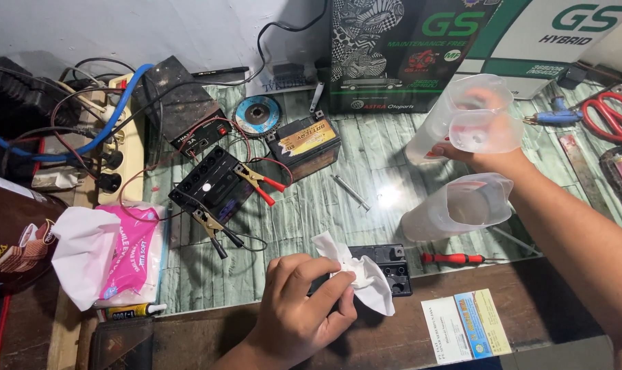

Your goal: Filling a small lead-acid battery with electrolyte using a syringe and cleaning the casing with a tissue.

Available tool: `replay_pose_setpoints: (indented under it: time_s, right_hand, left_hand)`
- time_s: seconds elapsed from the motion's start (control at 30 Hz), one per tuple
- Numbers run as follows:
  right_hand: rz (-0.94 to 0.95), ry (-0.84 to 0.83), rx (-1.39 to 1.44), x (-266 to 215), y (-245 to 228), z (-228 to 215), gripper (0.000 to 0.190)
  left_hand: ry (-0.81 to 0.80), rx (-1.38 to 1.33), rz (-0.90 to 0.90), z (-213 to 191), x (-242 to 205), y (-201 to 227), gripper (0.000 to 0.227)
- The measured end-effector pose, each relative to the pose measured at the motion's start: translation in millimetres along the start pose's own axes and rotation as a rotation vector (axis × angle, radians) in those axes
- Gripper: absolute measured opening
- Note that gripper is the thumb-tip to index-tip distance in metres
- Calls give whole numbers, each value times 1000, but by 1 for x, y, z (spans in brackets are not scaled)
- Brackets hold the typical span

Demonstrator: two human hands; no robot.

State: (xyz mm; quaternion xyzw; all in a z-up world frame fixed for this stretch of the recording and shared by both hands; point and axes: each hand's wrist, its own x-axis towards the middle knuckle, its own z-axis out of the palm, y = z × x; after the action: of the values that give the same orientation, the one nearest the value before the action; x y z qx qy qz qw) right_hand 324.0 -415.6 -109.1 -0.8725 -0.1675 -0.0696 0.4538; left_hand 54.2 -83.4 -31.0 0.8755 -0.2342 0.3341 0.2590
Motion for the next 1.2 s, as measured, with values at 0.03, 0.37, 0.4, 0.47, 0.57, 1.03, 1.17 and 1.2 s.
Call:
replay_pose_setpoints:
  time_s: [0.03,0.37,0.4,0.47,0.57,1.03,1.17,1.2]
  right_hand:
    - [2,-2,0,-2,-18,0,97]
    - [43,6,174,1,-14,4,68]
    - [28,33,134,4,-11,1,69]
    - [95,54,182,4,-64,-12,67]
    - [34,70,113,13,-83,-43,69]
    - [107,-187,542,0,-241,-73,71]
    - [297,-238,465,-37,-316,-40,60]
    - [389,-224,321,-44,-321,-32,51]
  left_hand:
    - [-1,-1,-2,0,1,0,11]
    - [21,-78,-50,-10,8,-3,21]
    - [40,-78,-57,-10,8,-3,23]
    - [39,-78,-76,-14,6,-6,24]
    - [85,-94,-110,-20,8,-7,26]
    - [72,-318,-263,-70,86,35,41]
    - [-2,-435,-287,-81,113,37,53]
    - [-38,-477,-329,-85,118,39,64]
